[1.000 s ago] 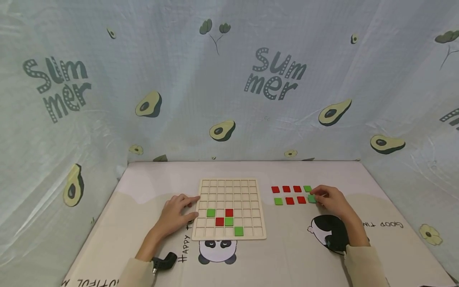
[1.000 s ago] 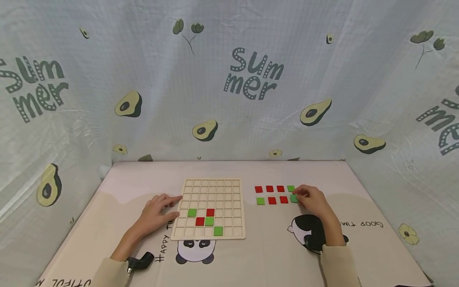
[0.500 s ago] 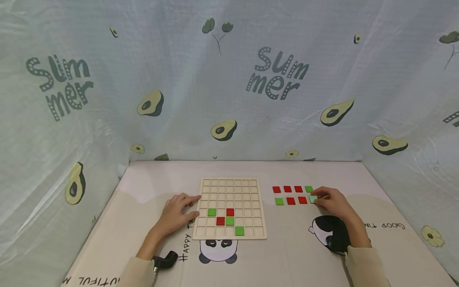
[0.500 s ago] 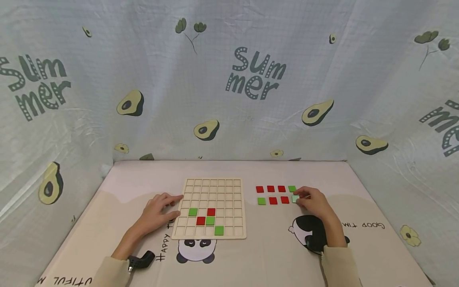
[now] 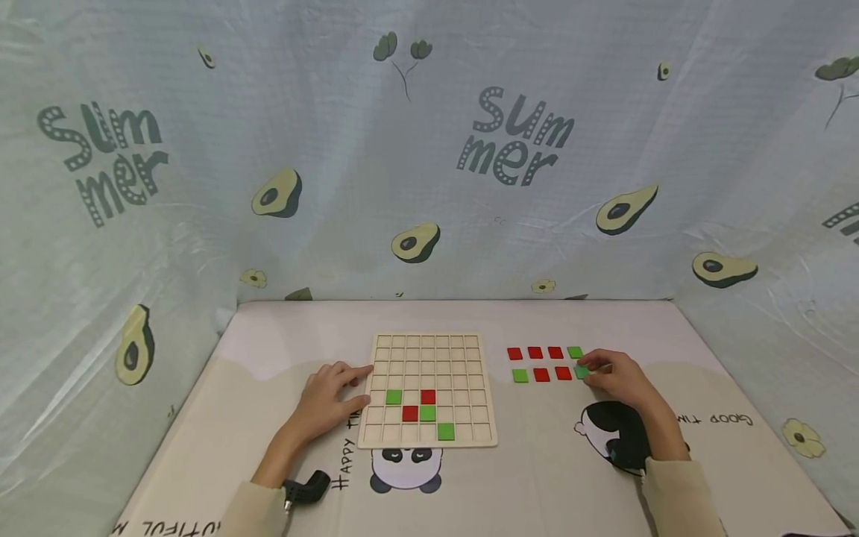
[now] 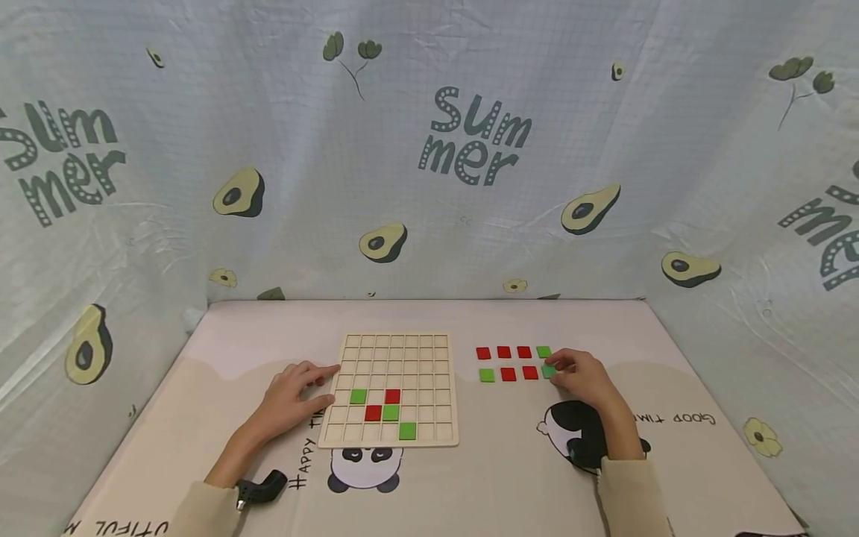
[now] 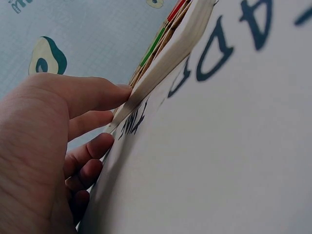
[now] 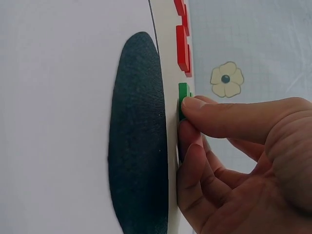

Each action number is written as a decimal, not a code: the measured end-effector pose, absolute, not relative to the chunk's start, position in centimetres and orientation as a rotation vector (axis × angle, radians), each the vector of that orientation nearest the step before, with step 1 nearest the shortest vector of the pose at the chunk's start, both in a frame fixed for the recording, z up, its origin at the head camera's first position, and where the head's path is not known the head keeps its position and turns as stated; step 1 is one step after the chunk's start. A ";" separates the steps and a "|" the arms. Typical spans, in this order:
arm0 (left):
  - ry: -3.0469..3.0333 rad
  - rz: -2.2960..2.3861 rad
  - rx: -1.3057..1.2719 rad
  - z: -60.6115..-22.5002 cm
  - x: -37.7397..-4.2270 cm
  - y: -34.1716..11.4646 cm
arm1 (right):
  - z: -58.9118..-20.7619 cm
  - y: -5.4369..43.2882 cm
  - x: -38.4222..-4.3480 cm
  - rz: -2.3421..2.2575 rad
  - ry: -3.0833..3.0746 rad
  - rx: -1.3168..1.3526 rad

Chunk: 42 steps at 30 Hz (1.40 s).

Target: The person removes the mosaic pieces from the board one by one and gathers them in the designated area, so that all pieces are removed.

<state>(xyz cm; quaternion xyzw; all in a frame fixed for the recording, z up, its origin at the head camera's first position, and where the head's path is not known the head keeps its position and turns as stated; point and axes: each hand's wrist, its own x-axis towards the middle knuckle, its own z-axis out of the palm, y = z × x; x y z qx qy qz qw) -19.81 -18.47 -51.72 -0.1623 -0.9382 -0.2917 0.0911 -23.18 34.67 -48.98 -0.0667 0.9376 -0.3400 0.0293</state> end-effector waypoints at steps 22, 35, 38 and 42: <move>-2.789 -0.867 -0.483 -52.0 -20.1 -18.7 | -48.5 34.4 -23.0 -0.975 2.925 -0.200; -2.800 -0.873 -0.466 -52.0 -20.0 -18.6 | -48.5 34.4 -22.9 -1.002 2.913 -0.168; -2.797 -0.867 -0.471 -52.0 -20.0 -18.6 | -48.4 34.4 -22.9 -0.998 2.923 -0.157; -2.791 -0.863 -0.481 -52.0 -20.1 -18.6 | -48.0 34.0 -23.0 -0.993 2.939 -0.147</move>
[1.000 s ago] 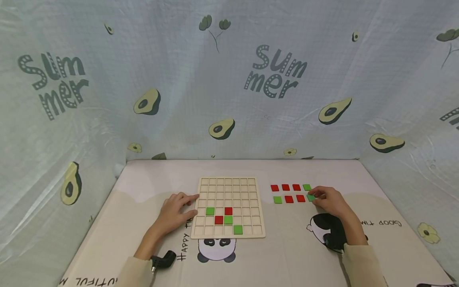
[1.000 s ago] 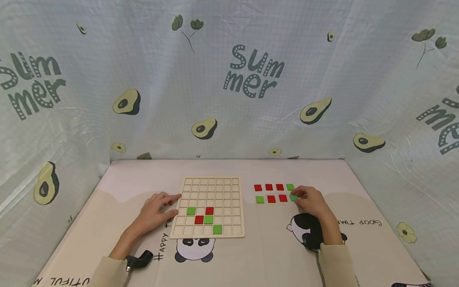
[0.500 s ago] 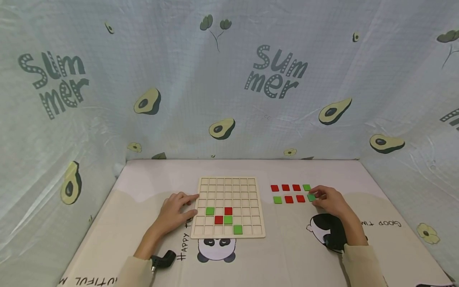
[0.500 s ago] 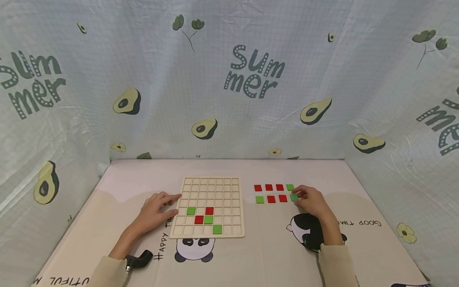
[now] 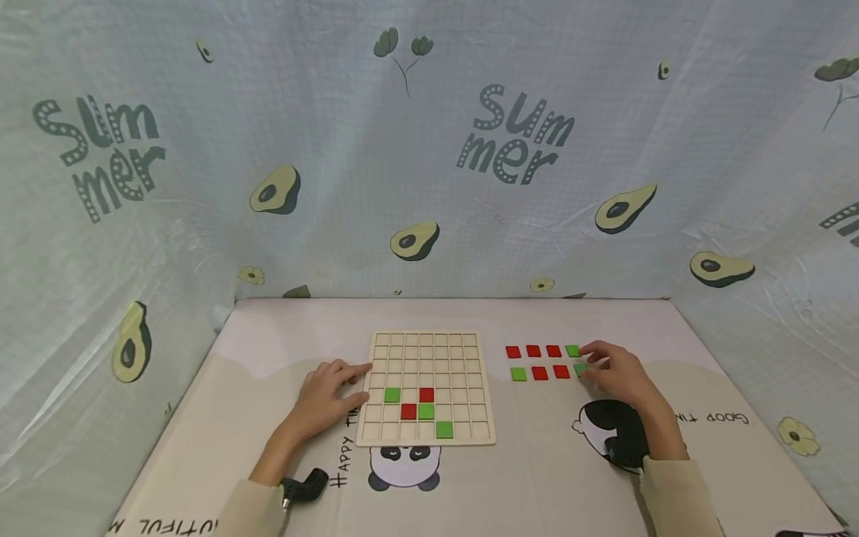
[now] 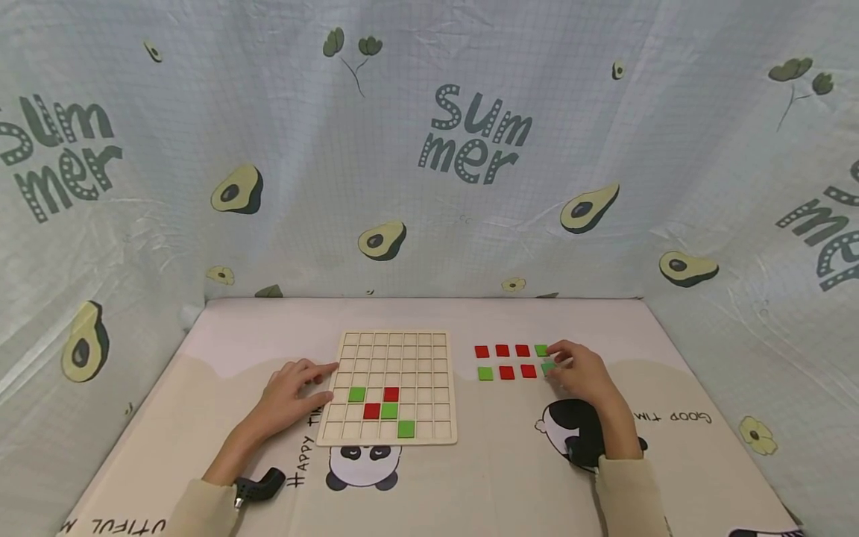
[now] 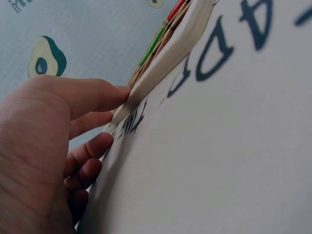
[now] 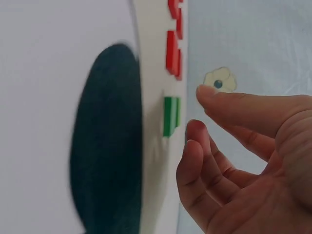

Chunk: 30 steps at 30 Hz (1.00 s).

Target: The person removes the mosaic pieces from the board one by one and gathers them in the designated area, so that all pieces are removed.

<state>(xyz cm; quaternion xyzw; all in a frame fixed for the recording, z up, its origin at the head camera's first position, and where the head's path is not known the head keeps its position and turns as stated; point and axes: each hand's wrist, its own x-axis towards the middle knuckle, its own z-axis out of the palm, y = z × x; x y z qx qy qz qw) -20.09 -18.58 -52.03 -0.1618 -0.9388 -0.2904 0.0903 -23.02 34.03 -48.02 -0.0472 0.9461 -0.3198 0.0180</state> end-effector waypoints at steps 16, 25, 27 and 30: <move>-2.784 -0.876 -0.487 -52.1 -20.1 -18.6 | -47.1 29.9 -23.1 -1.246 2.790 -0.308; -2.791 -0.882 -0.492 -51.9 -20.1 -18.5 | -47.1 27.0 -22.8 -1.278 2.744 -0.473; -2.789 -0.885 -0.494 -51.9 -20.1 -18.5 | -47.2 26.3 -22.6 -1.273 2.741 -0.500; -2.787 -0.889 -0.489 -51.9 -20.0 -18.6 | -47.2 25.2 -22.4 -1.257 2.733 -0.525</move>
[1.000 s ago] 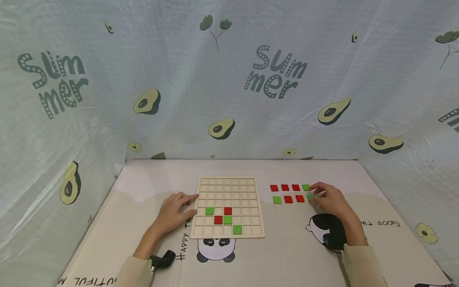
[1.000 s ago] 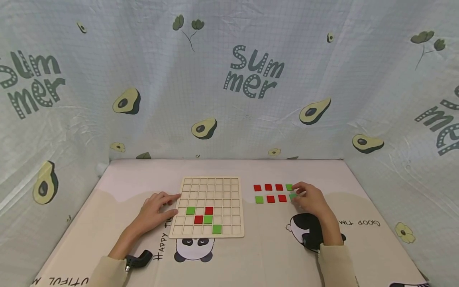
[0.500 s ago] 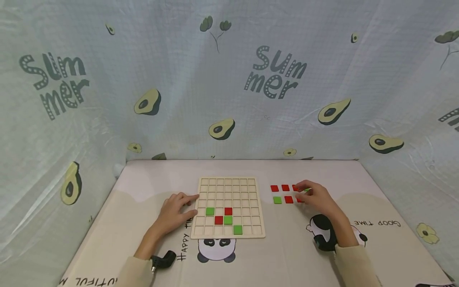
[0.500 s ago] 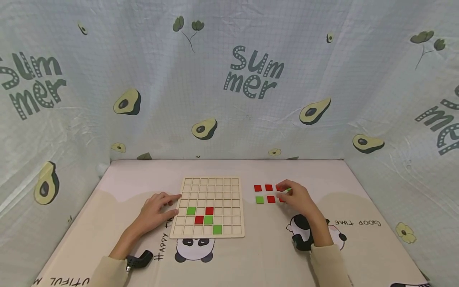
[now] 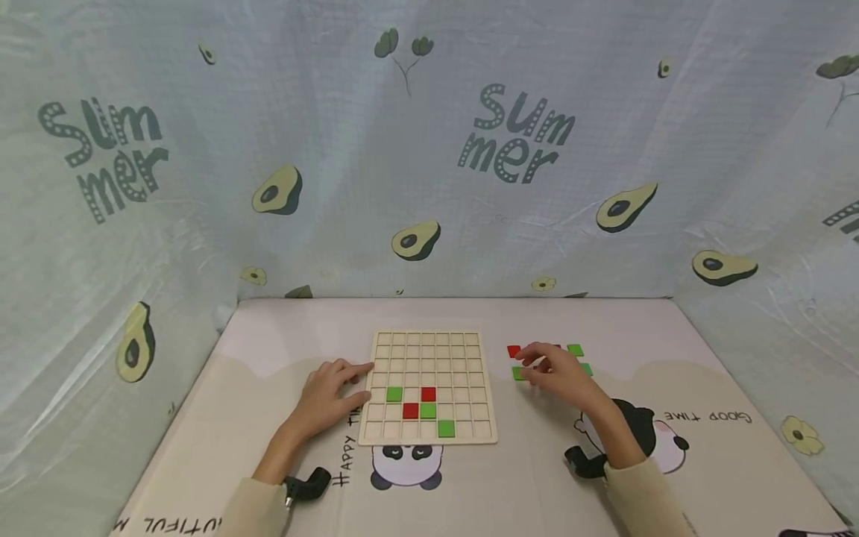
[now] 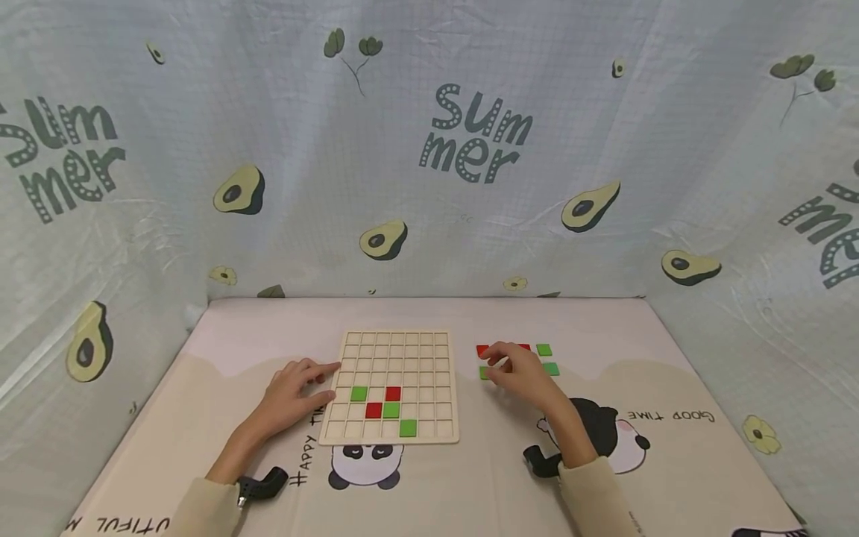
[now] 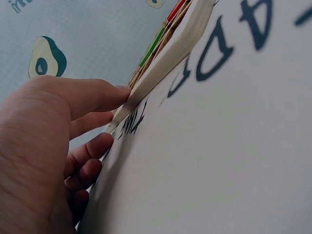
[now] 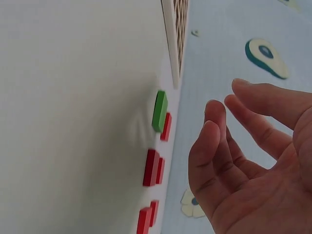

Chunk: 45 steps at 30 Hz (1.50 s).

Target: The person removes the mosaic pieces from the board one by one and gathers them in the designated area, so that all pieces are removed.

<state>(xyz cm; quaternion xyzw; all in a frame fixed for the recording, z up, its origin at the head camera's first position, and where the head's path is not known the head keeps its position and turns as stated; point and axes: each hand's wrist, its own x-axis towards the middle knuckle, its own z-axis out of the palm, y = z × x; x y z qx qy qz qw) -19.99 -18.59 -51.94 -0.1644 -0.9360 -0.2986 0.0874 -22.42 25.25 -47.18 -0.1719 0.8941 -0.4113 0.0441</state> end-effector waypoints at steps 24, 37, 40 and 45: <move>-2.768 -0.903 -0.491 -52.0 -19.9 -18.6 | -47.3 17.3 -23.0 -1.084 2.685 -0.750; -2.778 -0.892 -0.491 -52.1 -20.0 -18.6 | -46.9 12.0 -23.7 -0.965 2.655 -0.914; -2.780 -0.887 -0.486 -52.0 -20.0 -18.6 | -46.9 10.9 -23.7 -0.959 2.642 -0.938; -2.794 -0.887 -0.478 -51.9 -20.0 -18.6 | -46.8 9.4 -23.8 -0.934 2.606 -0.976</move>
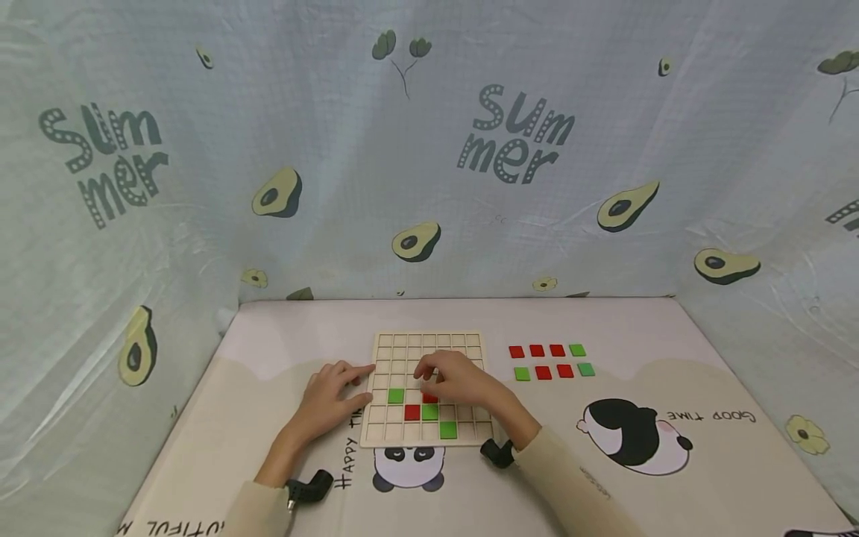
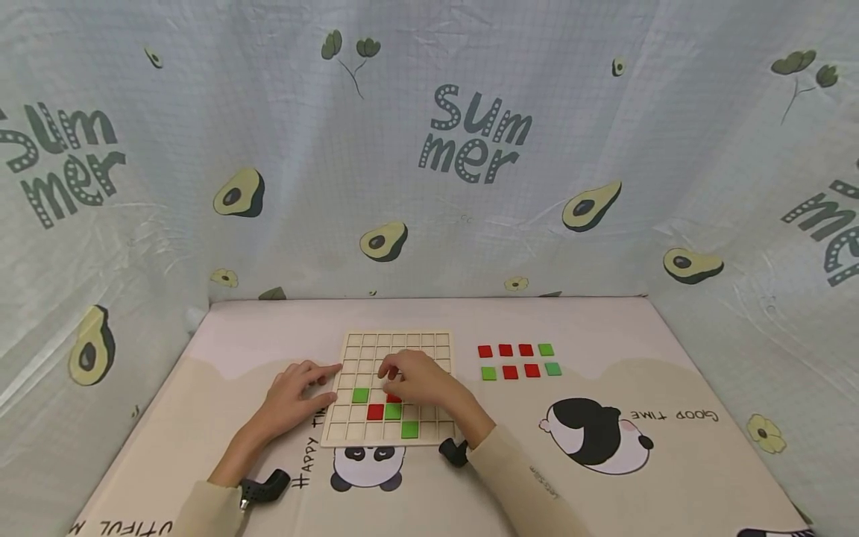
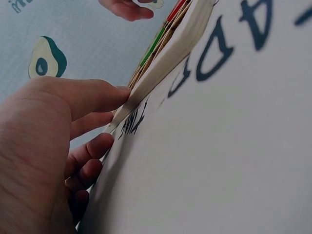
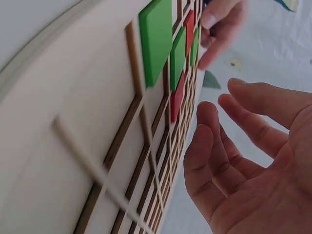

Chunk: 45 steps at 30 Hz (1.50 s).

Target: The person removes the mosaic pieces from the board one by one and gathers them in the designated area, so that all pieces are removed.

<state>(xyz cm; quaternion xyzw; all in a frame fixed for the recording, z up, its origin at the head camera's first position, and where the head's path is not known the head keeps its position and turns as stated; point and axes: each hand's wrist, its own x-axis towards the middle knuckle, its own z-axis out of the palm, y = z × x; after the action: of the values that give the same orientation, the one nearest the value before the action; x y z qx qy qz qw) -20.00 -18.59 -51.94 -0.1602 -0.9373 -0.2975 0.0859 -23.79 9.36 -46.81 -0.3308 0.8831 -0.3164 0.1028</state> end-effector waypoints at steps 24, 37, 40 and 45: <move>-2.772 -0.894 -0.503 -51.8 -20.1 -18.7 | -47.1 5.5 -24.0 -0.723 2.601 -1.041; -2.778 -0.915 -0.488 -51.9 -20.0 -18.7 | -47.1 4.7 -24.2 -0.673 2.620 -1.027; -2.781 -0.918 -0.486 -51.9 -20.0 -18.6 | -47.1 4.7 -24.2 -0.679 2.613 -1.026; -2.787 -0.912 -0.481 -51.8 -19.8 -18.6 | -46.8 4.5 -24.2 -0.680 2.598 -1.012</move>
<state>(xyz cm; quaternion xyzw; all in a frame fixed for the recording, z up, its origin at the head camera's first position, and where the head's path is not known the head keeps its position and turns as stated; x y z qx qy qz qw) -19.84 -18.58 -51.83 -0.1612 -0.9345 -0.3059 0.0847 -24.16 4.54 -46.81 -0.3493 0.8969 -0.2348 0.1354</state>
